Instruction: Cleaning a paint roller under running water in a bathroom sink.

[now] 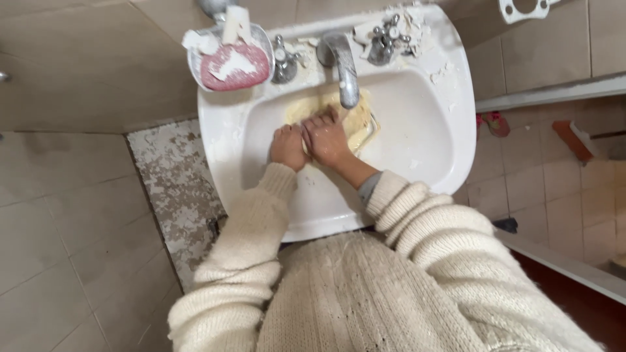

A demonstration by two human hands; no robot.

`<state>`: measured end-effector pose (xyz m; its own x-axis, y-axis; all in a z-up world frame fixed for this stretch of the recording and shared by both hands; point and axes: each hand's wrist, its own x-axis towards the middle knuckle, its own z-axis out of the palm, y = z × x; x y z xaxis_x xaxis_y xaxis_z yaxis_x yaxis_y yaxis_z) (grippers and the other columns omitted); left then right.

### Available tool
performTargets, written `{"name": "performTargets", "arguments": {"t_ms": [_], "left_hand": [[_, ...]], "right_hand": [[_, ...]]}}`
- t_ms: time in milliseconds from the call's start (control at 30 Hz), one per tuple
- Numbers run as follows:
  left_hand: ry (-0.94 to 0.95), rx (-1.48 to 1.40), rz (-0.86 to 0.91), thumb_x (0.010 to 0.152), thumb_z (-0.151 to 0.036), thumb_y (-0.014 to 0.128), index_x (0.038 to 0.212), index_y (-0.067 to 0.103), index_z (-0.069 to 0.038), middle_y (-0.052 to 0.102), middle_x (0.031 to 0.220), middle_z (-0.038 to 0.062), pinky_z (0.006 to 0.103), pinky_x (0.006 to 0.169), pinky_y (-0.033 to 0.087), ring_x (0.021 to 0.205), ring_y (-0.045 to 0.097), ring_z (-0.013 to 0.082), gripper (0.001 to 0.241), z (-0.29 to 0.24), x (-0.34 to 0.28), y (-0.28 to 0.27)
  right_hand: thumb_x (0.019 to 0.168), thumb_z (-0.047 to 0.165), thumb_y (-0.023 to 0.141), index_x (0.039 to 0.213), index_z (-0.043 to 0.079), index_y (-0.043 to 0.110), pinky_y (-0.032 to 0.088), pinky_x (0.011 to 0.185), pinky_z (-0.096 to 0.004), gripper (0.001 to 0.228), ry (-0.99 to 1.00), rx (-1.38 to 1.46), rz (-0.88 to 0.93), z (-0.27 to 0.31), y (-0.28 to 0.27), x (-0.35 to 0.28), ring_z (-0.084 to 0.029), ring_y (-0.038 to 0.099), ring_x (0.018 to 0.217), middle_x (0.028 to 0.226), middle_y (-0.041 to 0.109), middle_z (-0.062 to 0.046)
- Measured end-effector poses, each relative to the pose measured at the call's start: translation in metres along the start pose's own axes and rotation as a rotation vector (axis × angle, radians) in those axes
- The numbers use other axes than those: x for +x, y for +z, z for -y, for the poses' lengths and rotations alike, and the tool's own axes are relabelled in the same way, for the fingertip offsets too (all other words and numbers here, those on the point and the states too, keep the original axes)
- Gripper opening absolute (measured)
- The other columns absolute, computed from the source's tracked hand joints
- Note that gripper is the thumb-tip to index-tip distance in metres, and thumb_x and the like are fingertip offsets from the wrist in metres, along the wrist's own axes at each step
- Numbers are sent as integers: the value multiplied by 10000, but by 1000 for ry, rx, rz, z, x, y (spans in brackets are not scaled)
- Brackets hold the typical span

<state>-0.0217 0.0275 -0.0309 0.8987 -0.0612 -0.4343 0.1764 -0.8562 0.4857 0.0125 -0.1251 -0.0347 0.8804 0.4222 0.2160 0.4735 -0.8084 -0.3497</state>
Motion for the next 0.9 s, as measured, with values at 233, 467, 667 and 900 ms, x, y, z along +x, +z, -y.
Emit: {"name": "performTargets", "arguments": {"t_ms": [233, 467, 667, 900], "left_hand": [[16, 64, -61, 467, -218, 1016, 1163, 515, -48, 564, 1207, 146, 440, 992, 464, 1190, 495, 355, 874, -35, -22, -29], [-3, 93, -92, 454, -232, 1026, 1146, 511, -62, 558, 1209, 147, 453, 998, 462, 1199, 501, 358, 879, -34, -17, -19], [-45, -68, -83, 465, -207, 1031, 1159, 477, -27, 544, 1197, 194, 437, 996, 487, 1172, 521, 395, 906, -32, -22, -19], [-95, -61, -63, 480, -216, 1032, 1140, 469, -31, 543, 1202, 194, 432, 971, 508, 1154, 550, 386, 887, -38, -25, -25]], "right_hand": [[950, 419, 604, 913, 94, 736, 330, 1127, -583, 353, 286, -109, 267, 2, -31, 10, -385, 600, 1075, 1011, 714, -158], [931, 418, 563, 969, 111, 740, 255, 1106, -672, 357, 247, -129, 333, 8, -44, 28, -407, 572, 1126, 1071, 689, -191], [959, 409, 544, 940, 136, 738, 278, 1143, -625, 335, 324, -67, 284, -8, -15, 15, -361, 603, 1146, 1074, 724, -116], [989, 415, 520, 963, 112, 720, 138, 1205, -680, 363, 274, -138, 425, 17, -57, 26, -340, 574, 1190, 1117, 685, -111]]}}
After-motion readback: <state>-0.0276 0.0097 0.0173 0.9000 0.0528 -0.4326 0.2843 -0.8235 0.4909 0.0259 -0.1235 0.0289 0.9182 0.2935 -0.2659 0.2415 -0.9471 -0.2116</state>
